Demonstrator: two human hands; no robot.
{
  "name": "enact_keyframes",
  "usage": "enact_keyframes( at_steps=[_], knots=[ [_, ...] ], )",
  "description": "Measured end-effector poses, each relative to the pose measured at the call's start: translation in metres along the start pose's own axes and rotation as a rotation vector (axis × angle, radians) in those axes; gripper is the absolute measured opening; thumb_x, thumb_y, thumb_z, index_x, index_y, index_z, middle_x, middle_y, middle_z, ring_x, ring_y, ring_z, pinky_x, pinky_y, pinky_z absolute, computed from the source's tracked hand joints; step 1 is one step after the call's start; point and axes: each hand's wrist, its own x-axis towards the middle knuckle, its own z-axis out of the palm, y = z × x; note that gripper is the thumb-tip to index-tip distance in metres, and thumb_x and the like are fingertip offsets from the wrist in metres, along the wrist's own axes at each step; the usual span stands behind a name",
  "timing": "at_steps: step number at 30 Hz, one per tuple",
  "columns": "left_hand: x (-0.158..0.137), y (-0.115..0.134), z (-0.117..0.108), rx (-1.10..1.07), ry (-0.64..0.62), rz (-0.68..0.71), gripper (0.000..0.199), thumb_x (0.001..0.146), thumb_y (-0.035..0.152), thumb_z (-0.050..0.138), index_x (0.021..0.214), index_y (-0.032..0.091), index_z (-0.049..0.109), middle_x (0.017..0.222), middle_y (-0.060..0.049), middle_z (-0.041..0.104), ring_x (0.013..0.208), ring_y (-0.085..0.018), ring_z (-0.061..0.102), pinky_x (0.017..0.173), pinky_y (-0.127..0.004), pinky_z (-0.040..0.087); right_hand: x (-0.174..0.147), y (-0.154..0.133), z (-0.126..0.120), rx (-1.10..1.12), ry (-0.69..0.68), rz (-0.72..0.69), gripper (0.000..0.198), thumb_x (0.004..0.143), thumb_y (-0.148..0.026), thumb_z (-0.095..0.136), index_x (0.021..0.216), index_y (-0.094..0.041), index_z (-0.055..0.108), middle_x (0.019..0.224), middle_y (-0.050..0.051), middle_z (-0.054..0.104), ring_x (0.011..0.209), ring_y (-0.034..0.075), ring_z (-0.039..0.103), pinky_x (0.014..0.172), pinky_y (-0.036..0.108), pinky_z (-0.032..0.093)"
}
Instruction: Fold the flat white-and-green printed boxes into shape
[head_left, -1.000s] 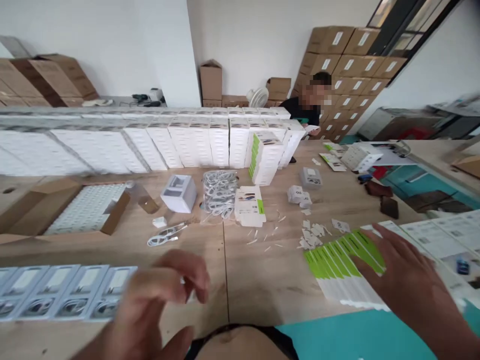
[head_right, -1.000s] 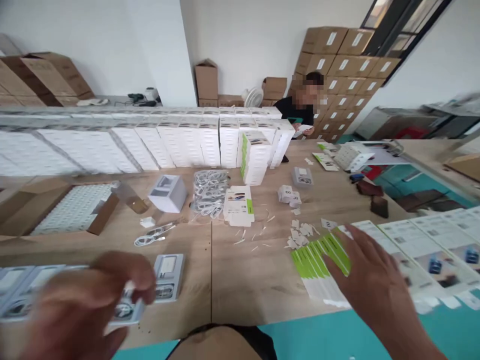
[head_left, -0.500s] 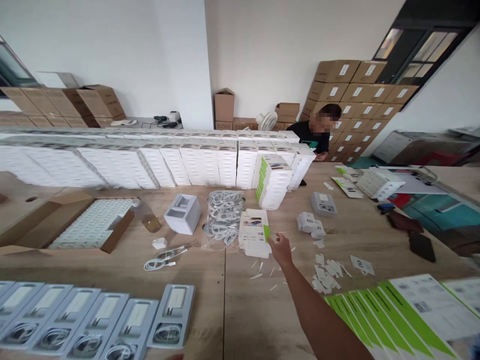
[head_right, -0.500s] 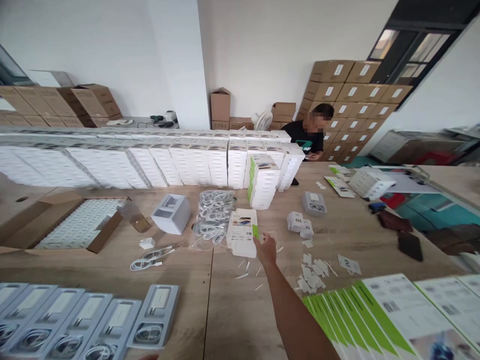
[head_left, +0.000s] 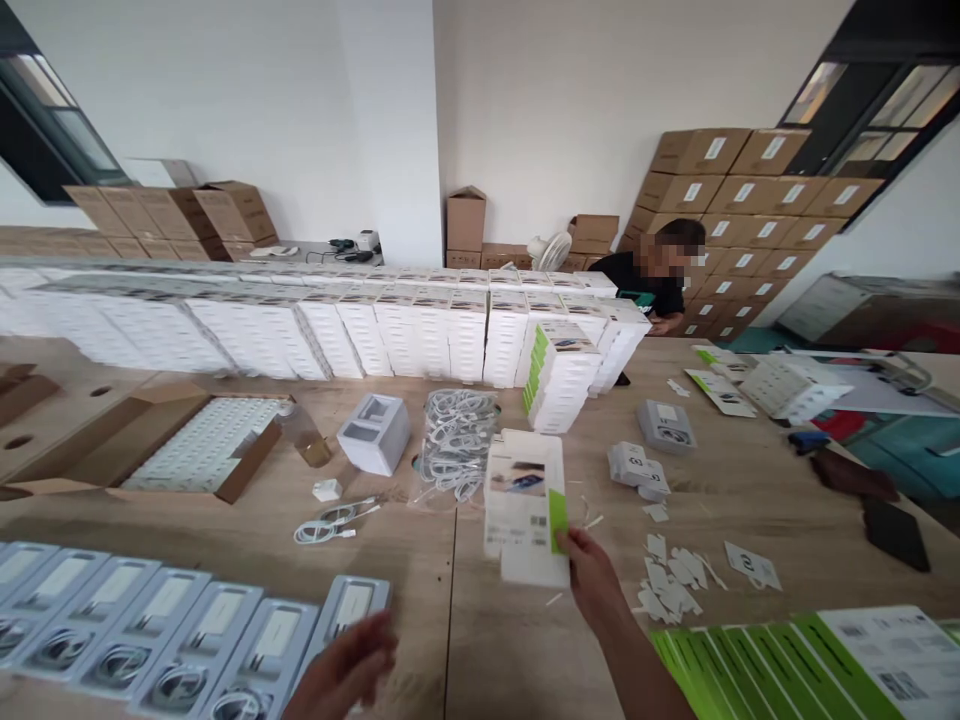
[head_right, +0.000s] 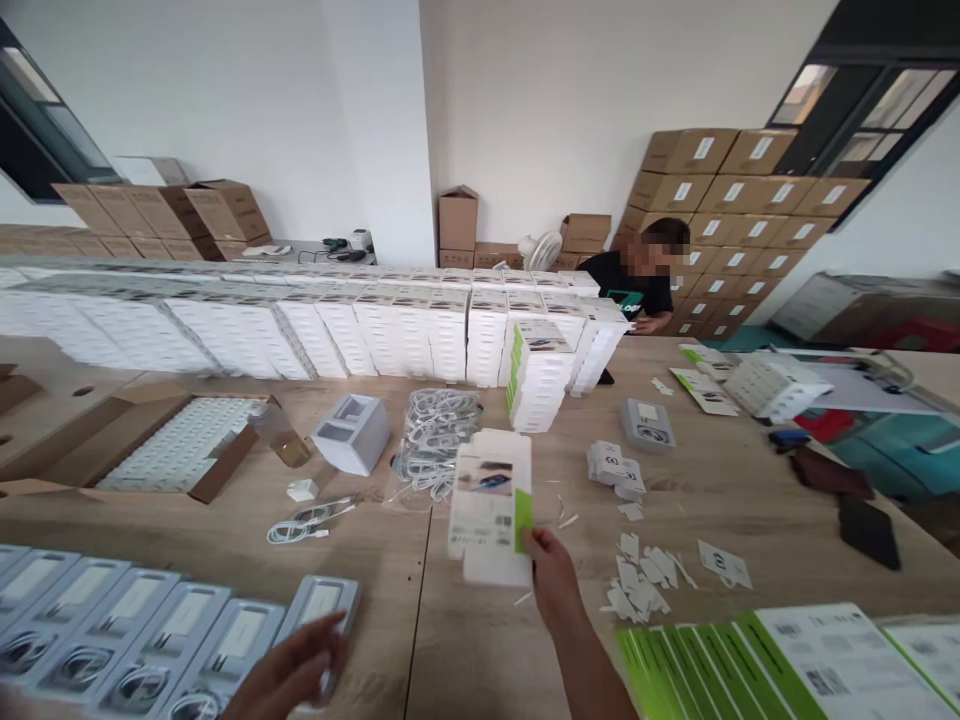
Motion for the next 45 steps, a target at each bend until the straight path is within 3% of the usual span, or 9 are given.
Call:
enact_keyframes(
  at_steps=[2,5,11,14,19,28,34,40,45],
  knots=[
    [0.014,0.036,0.017,-0.139,-0.109,0.079,0.063,0.069,0.051,0.075,0.123,0.024,0.059,0.113,-0.012,0.069,0.106,-0.028,0.062,0.086,-0.037,0.049,-0.049,0.004,0.018,0.183,-0.220,0.038,0.037,0.074,-0.056,0.064,0.086,-0.021,0.066,0.080,0.004,0.072,0.070,0.025,0.067,0.065,0.038,0.052],
    [0.032,0.078,0.042,-0.228,-0.349,0.127,0.053,0.078,0.039,0.070,0.126,0.022,0.057,0.112,-0.012,0.069,0.099,-0.028,0.065,0.085,-0.040,0.049,-0.101,0.001,0.038,0.187,-0.485,0.050,0.029,0.074,-0.047,0.068,0.084,-0.019,0.068,0.084,0.007,0.073,0.076,0.027,0.067,0.073,0.040,0.052],
    [0.034,0.090,0.065,0.184,-0.429,0.282,0.026,0.080,0.025,0.063,0.104,0.017,0.067,0.098,-0.007,0.071,0.094,-0.026,0.063,0.084,-0.036,0.046,-0.112,-0.055,0.030,-0.424,-0.088,-0.516,0.058,0.082,-0.032,0.058,0.138,-0.027,0.044,0.142,0.008,0.047,0.129,0.029,0.043,0.102,0.045,0.042],
    [0.023,0.092,0.068,0.367,-0.487,0.337,0.023,0.080,0.022,0.057,0.101,0.017,0.066,0.092,-0.005,0.071,0.086,-0.024,0.062,0.078,-0.032,0.046,-0.109,-0.089,0.025,-0.656,-0.176,-0.698,0.051,0.086,-0.025,0.052,0.137,-0.027,0.046,0.136,0.007,0.052,0.125,0.024,0.046,0.106,0.040,0.038],
    [0.003,0.105,0.067,0.623,-0.492,0.419,0.021,0.075,0.016,0.048,0.087,0.016,0.066,0.082,-0.002,0.068,0.079,-0.020,0.059,0.071,-0.027,0.043,-0.113,-0.111,0.036,-0.927,-0.296,-0.670,0.029,0.082,-0.026,0.057,0.110,-0.024,0.063,0.105,0.005,0.070,0.097,0.022,0.064,0.082,0.031,0.045],
    [-0.015,0.114,0.056,0.872,-0.454,0.427,0.019,0.073,0.019,0.048,0.077,0.017,0.066,0.073,0.001,0.066,0.071,-0.017,0.058,0.062,-0.025,0.036,-0.128,-0.109,0.054,-1.201,-0.284,-0.685,0.012,0.079,-0.028,0.056,0.085,-0.020,0.063,0.080,0.006,0.073,0.072,0.020,0.067,0.057,0.027,0.030],
    [-0.018,0.113,0.057,1.250,-0.248,0.501,0.012,0.072,0.030,0.061,0.066,0.020,0.061,0.069,0.000,0.066,0.073,-0.019,0.058,0.060,-0.027,0.027,-0.142,-0.099,0.057,-0.852,-0.497,-0.669,0.011,0.075,-0.021,0.056,0.082,-0.020,0.065,0.074,0.001,0.069,0.066,0.014,0.060,0.057,0.024,0.031],
    [-0.028,0.112,0.058,1.340,-0.318,0.581,0.012,0.081,0.027,0.055,0.070,0.022,0.058,0.075,0.000,0.065,0.075,-0.018,0.058,0.063,-0.027,0.028,-0.141,-0.087,0.046,-0.117,-0.880,-0.208,0.026,0.082,-0.023,0.049,0.092,-0.019,0.072,0.073,-0.001,0.064,0.062,0.010,0.051,0.056,0.021,0.041],
    [-0.028,0.110,0.053,1.310,-0.390,0.574,0.015,0.083,0.027,0.053,0.068,0.021,0.054,0.073,0.001,0.062,0.073,-0.017,0.056,0.063,-0.026,0.029,-0.138,-0.064,0.049,0.197,-0.829,0.002,0.029,0.080,-0.040,0.063,0.085,-0.014,0.075,0.075,0.003,0.067,0.063,0.011,0.055,0.056,0.022,0.043]
  ],
)
